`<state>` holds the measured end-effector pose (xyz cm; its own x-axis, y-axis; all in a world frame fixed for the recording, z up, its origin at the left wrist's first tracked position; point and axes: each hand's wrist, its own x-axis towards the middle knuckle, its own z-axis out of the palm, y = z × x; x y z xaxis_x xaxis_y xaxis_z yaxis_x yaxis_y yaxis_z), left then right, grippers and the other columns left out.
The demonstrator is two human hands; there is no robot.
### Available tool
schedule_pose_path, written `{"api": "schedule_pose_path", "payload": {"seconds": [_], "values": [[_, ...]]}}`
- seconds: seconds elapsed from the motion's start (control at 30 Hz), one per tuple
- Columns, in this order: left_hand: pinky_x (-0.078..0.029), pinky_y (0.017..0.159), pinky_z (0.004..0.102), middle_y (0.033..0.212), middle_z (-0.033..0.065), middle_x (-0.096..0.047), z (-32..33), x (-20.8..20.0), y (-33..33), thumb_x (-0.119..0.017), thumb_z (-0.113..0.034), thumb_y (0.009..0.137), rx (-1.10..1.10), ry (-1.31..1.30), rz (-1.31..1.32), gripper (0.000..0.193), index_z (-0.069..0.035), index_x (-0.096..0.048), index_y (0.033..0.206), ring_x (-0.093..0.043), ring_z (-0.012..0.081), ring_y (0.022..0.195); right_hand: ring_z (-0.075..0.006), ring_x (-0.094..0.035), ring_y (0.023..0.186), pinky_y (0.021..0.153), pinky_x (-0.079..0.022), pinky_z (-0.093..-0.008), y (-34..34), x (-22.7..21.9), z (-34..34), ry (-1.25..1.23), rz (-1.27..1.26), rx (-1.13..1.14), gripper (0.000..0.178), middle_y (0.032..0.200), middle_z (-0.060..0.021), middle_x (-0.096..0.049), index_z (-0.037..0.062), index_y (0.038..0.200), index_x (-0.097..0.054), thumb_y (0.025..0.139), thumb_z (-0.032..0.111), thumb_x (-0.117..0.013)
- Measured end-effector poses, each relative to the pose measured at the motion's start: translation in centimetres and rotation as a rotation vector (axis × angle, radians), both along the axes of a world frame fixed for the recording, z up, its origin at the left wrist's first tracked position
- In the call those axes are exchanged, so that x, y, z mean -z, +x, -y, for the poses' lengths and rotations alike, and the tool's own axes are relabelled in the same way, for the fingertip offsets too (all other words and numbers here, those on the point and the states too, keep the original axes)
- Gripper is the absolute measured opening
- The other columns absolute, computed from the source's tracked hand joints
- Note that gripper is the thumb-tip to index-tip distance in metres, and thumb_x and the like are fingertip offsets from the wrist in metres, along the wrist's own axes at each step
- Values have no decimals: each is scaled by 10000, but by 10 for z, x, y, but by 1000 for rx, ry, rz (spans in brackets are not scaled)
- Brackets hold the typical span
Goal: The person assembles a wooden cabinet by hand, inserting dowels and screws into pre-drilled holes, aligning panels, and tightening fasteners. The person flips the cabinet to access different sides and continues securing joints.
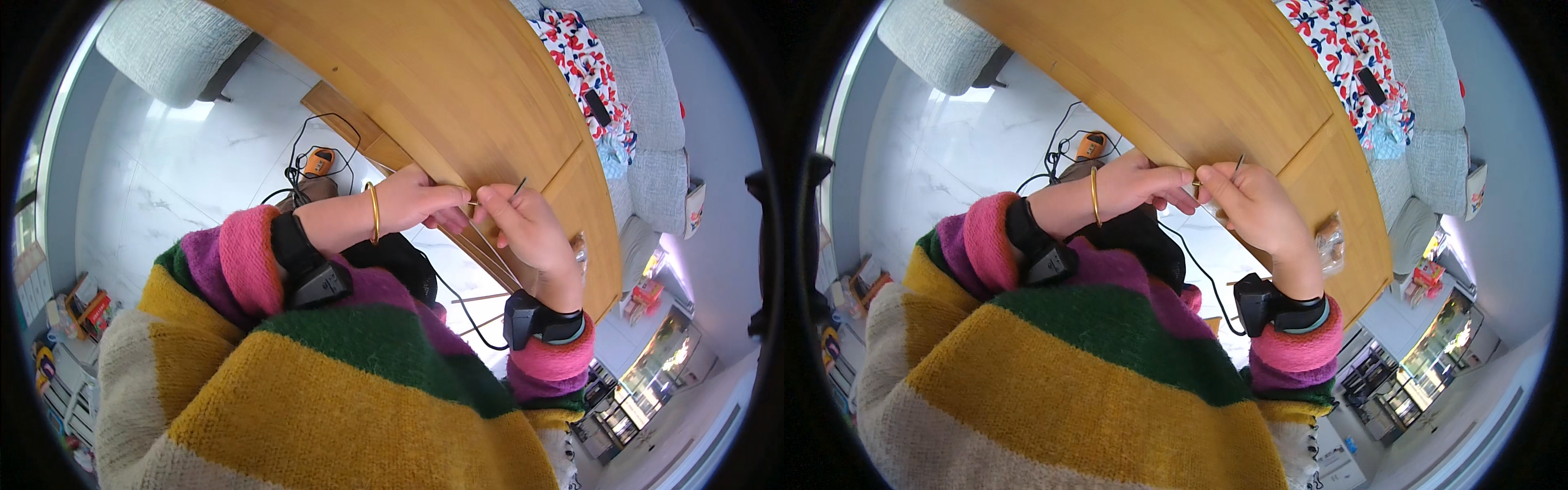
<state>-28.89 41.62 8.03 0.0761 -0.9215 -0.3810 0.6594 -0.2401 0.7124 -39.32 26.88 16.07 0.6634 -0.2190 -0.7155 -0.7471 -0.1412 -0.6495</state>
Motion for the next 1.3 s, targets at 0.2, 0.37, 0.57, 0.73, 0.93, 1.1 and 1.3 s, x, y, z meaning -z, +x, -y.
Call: {"api": "schedule_pose_path", "payload": {"seconds": [0.2,0.37,0.57,0.73,0.93,1.1,1.3], "values": [[-400,625,217,972,116,-655,-3,0,-2,-539,-306,882,30,47,-160,332,-33,-568,1069,-647,215,904,-81,-381,555,508,-333,-257,0,1,-1,-92,87,-157,320,556,11,-431,5,698,-558,909,241,-517],[-394,596,213,938,130,-665,-2,-3,-3,-529,-305,893,30,74,-238,337,-9,-564,1051,-645,223,912,-85,-383,567,526,-352,-251,-2,-1,-1,-95,87,-186,306,562,-1,-428,8,713,-560,910,238,-518],[-371,552,199,903,122,-670,7,-18,-18,-526,-364,888,-67,196,-295,359,-41,-560,1041,-660,207,859,-97,-378,564,526,-357,-258,-3,2,1,-154,103,-239,315,566,-17,-411,14,709,-546,914,252,-516],[-369,534,204,901,142,-655,10,-16,-22,-538,-356,885,-95,199,-211,389,-38,-501,1106,-668,222,821,-120,-432,565,534,-376,-269,-12,0,10,-340,150,-162,249,590,-41,-466,18,769,-531,898,231,-520],[-378,515,208,933,157,-636,14,-8,-23,-536,-310,897,-110,179,-251,365,-40,-459,1130,-667,249,820,-292,-593,651,589,-445,-352,-29,-3,15,-667,258,-234,169,692,-148,-600,13,861,-560,864,180,-535],[-391,519,209,948,148,-637,14,-7,-20,-532,-299,901,-84,204,-269,313,-61,-455,1089,-666,251,828,-74,-526,618,551,-421,-234,-34,9,10,-499,235,-40,185,707,-21,-586,-20,971,-595,892,136,-538],[-401,551,218,979,132,-635,13,-10,-18,-527,-304,905,-59,184,-251,297,-87,-439,1089,-662,248,853,-61,-530,634,574,-430,-200,-47,8,10,-524,309,-16,200,742,-20,-608,-30,970,-632,876,140,-585]]}}
